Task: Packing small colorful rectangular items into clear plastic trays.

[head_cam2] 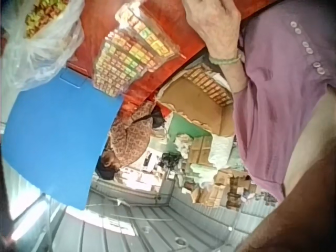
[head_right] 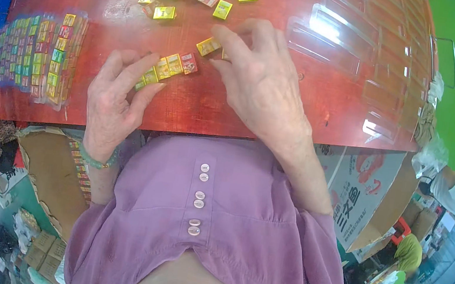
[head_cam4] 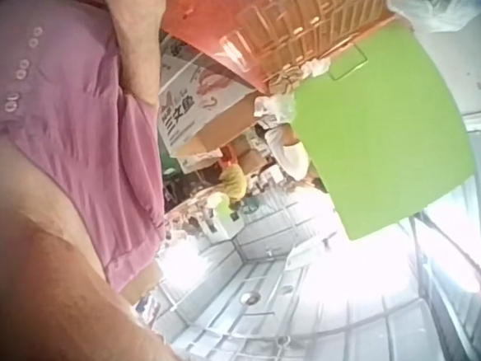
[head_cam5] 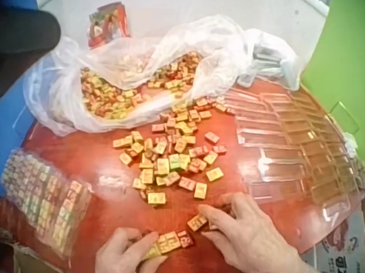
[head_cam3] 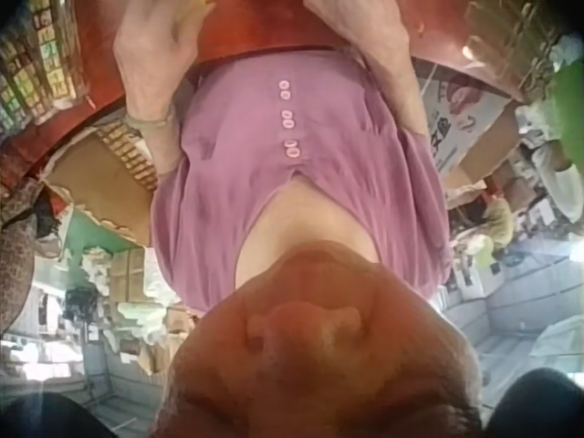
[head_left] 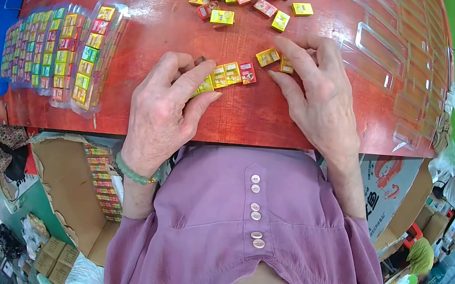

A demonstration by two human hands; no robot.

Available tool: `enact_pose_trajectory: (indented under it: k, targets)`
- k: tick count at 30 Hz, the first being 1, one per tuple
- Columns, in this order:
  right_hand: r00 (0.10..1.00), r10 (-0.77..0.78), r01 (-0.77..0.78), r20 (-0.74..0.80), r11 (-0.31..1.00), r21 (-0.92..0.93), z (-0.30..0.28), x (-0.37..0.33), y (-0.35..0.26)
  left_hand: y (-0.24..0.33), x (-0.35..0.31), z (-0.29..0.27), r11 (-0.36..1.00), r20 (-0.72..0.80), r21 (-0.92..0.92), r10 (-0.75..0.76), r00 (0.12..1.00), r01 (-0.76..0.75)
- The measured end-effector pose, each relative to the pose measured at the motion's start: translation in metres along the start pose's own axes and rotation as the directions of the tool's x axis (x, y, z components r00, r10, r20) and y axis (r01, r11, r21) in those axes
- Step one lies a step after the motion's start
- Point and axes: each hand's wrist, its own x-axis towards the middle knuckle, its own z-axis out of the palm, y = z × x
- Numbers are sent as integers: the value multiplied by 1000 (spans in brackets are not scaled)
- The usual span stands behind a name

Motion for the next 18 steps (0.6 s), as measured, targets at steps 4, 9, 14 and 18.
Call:
enact_pose_trajectory:
  k: [4,9,14,18]
  targets:
    - [999,-40,39,23,998,45,5,4,3,0,2,1,999,14,-34,-24,1000,25]
    - [998,-53,54,41,998,-23,7,3,6,-1,3,-2,1000,49,-18,-22,999,23]
    - [985,-95,93,141,995,23,-8,-1,13,3,5,-2,999,78,9,-36,996,35]
    - [956,-181,163,232,982,97,-16,2,15,12,13,-2,998,82,48,-42,996,38]
